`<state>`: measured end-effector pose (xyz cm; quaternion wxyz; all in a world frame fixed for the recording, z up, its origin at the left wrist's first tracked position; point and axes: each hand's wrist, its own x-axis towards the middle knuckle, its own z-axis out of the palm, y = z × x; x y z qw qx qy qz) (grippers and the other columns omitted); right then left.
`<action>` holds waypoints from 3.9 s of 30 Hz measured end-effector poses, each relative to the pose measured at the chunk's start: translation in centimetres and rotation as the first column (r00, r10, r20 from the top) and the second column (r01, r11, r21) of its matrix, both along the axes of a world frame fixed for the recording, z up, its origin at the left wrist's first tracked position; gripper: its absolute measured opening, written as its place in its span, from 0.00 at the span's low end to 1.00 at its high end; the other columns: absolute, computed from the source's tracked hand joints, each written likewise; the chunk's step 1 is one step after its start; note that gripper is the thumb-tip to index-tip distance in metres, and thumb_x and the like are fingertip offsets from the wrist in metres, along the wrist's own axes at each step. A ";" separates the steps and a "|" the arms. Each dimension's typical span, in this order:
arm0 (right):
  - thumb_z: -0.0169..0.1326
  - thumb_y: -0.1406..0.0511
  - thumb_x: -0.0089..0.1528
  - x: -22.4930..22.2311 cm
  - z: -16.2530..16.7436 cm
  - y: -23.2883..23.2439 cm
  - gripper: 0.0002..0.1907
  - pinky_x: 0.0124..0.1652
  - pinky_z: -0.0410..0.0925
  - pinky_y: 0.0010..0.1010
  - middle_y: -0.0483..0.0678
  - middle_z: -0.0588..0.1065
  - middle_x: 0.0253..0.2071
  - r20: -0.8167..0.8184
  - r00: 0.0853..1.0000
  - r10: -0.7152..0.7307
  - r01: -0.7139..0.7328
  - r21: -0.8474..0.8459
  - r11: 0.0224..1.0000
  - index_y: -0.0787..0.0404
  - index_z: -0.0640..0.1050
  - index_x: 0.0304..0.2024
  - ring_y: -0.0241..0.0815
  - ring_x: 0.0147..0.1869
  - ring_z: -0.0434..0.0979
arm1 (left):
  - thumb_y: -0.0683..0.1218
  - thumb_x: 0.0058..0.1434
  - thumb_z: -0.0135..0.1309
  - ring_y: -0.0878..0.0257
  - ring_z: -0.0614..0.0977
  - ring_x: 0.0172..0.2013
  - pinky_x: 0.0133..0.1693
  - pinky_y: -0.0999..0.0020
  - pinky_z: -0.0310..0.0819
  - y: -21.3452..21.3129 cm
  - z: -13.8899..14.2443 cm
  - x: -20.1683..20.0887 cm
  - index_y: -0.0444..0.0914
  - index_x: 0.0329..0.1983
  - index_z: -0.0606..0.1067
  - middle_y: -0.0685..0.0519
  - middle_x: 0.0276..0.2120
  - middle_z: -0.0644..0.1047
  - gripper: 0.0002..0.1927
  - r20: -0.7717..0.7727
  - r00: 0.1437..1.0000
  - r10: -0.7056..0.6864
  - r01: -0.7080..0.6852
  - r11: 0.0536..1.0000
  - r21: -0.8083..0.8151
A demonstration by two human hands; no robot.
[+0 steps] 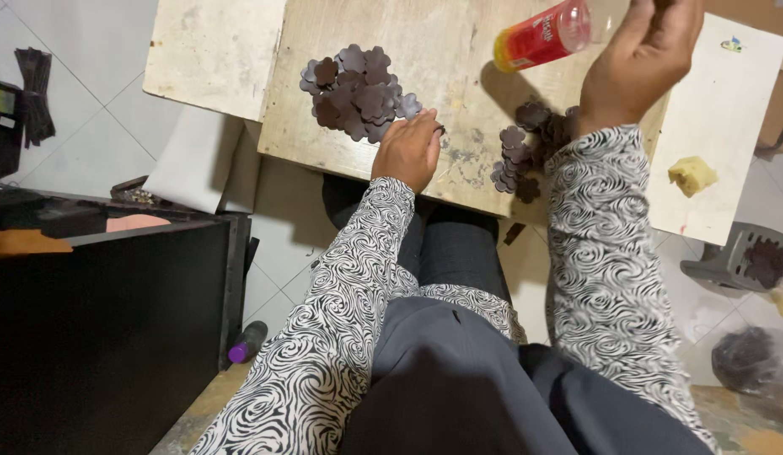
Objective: The person sits at a table and repeatedly picks up small dark leather pieces, rubbing each one with a small yellow block to smooth the edges. The person places the treated pieces back on the table and continues the process with additional pieces.
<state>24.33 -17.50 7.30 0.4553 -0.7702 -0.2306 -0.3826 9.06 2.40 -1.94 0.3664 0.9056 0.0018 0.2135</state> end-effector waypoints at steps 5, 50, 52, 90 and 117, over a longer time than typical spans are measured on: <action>0.54 0.74 0.75 0.9 0.3 0.3 0.04 0.40 0.71 0.34 0.56 0.74 0.43 -0.092 0.995 -0.040 0.018 -0.226 0.974 0.68 0.77 0.52 0.49 0.41 0.78 | 0.42 0.66 0.55 0.55 0.81 0.56 0.59 0.57 0.70 0.0 0.3 0.0 0.35 0.52 0.76 0.45 0.51 0.81 0.12 -0.003 1.000 0.009 -0.009 1.000 0.009; 0.54 0.62 0.69 -24.0 -9.6 -1.0 0.14 0.57 0.72 0.41 0.52 0.79 0.52 -0.644 0.072 0.761 0.461 0.699 0.548 0.65 0.70 0.51 0.44 0.56 0.79 | 0.42 0.66 0.55 0.54 0.80 0.56 0.57 0.56 0.70 0.1 -1.9 0.4 0.34 0.53 0.75 0.46 0.51 0.81 0.14 0.064 0.998 -0.013 0.011 0.999 0.036; 0.53 0.60 0.66 -25.6 -9.6 -1.6 0.18 0.58 0.71 0.40 0.49 0.79 0.52 -0.649 -0.058 0.759 0.506 0.636 0.583 0.62 0.73 0.56 0.42 0.56 0.79 | 0.42 0.67 0.55 0.55 0.81 0.56 0.58 0.55 0.69 0.1 -1.7 0.4 0.35 0.54 0.75 0.46 0.52 0.80 0.13 0.064 0.998 -0.020 0.017 0.999 0.035; 0.56 0.80 0.62 -25.5 8.4 2.4 0.19 0.65 0.72 0.41 0.55 0.77 0.57 -0.151 0.970 0.189 -0.232 -0.361 0.903 0.64 0.79 0.55 0.56 0.65 0.78 | 0.37 0.76 0.45 0.66 0.82 0.51 0.56 0.71 0.78 -3.2 10.1 -11.1 0.26 0.60 0.74 0.48 0.52 0.80 0.14 0.194 0.856 -0.479 0.246 0.050 -0.968; 0.57 0.80 0.66 -25.8 6.8 1.1 0.17 0.59 0.73 0.38 0.53 0.78 0.55 -0.157 0.978 0.136 -0.175 -0.275 0.945 0.64 0.78 0.56 0.51 0.60 0.79 | 0.40 0.71 0.47 0.71 0.81 0.46 0.45 0.75 0.77 -2.2 9.5 -12.3 0.30 0.60 0.73 0.54 0.48 0.81 0.17 -0.043 0.874 -0.484 0.083 0.236 -0.968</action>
